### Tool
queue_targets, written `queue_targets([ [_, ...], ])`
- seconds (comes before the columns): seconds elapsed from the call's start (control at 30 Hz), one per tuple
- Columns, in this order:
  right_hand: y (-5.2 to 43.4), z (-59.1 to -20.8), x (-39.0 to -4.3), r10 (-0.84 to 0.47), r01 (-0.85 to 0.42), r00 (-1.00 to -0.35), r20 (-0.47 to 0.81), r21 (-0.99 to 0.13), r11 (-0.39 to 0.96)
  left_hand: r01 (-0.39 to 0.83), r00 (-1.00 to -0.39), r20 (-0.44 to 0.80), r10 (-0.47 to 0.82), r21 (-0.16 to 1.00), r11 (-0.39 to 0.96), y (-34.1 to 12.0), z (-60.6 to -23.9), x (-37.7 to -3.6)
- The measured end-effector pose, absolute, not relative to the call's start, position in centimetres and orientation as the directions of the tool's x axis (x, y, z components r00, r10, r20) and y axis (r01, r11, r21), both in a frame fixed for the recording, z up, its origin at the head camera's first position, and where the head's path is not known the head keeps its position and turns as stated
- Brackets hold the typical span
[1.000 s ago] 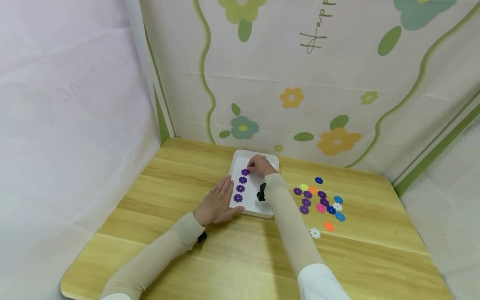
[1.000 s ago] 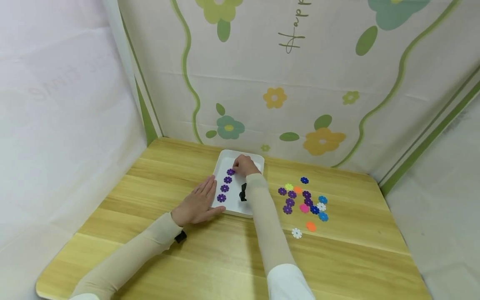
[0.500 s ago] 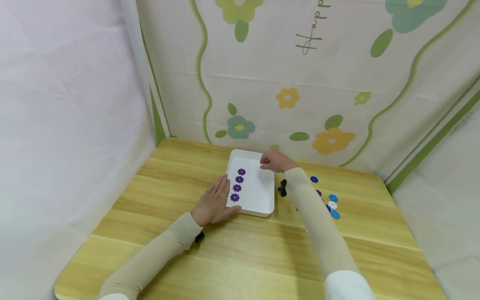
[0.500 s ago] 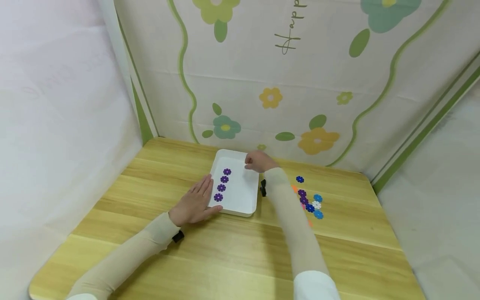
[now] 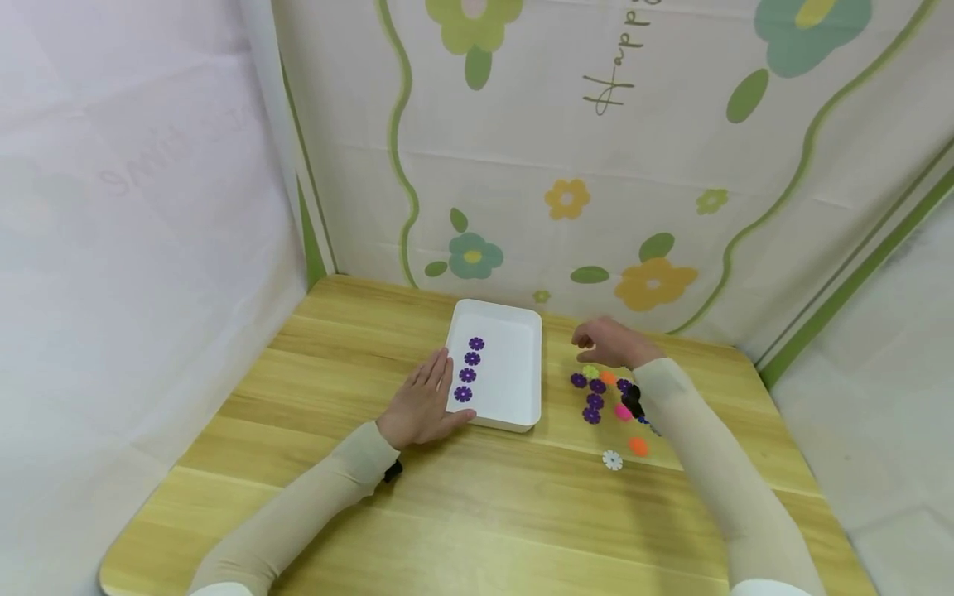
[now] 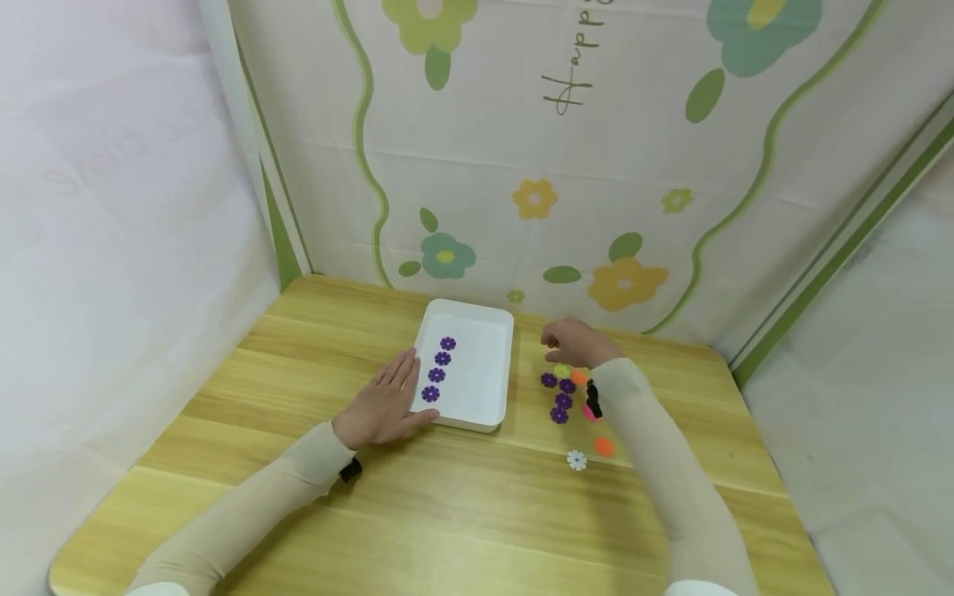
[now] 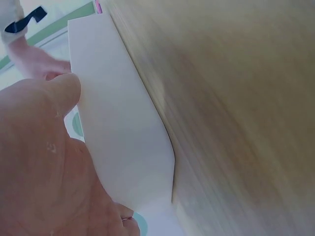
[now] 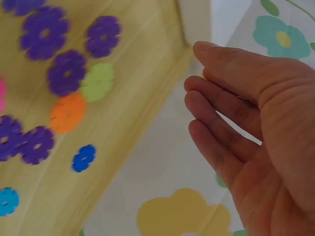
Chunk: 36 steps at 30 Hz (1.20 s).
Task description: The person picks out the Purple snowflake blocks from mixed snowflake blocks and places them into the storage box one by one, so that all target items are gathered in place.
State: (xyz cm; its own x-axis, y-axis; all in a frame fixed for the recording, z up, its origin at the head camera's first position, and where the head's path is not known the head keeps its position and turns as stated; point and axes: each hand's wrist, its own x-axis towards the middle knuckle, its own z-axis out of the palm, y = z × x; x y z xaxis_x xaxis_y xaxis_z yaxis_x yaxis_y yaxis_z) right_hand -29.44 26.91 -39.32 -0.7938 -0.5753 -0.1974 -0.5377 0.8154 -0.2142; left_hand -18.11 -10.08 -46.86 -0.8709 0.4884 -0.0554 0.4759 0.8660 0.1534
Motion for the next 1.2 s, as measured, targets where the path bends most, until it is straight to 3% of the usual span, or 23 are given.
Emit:
queue_targets([
  [0.23,29.1,-42.8,-28.2,-0.586,-0.55,-0.785,-0.201,-0.208,0.809,0.477,-0.869,-0.074,0.489,0.136,0.869,-10.2,-47.0,-18.1],
  [0.5,29.6,-45.9,-27.1,-0.558,-0.498,-0.814,-0.158,-0.304,0.812,0.472,-0.869,-0.08,0.488,0.163,0.866,-10.1,-47.1,-18.2],
  [0.9,29.4,-47.0,-27.5,-0.545,-0.479,-0.831,-0.112,-0.355,0.803,0.465,-0.87,-0.082,0.486,0.189,0.865,-10.0,-46.8,-18.2],
  [1.2,29.5,-47.1,-29.0,-0.48,-0.35,-0.854,-0.203,-0.459,0.817,0.469,-0.868,-0.087,0.488,0.178,0.865,-9.9,-46.6,-18.0],
])
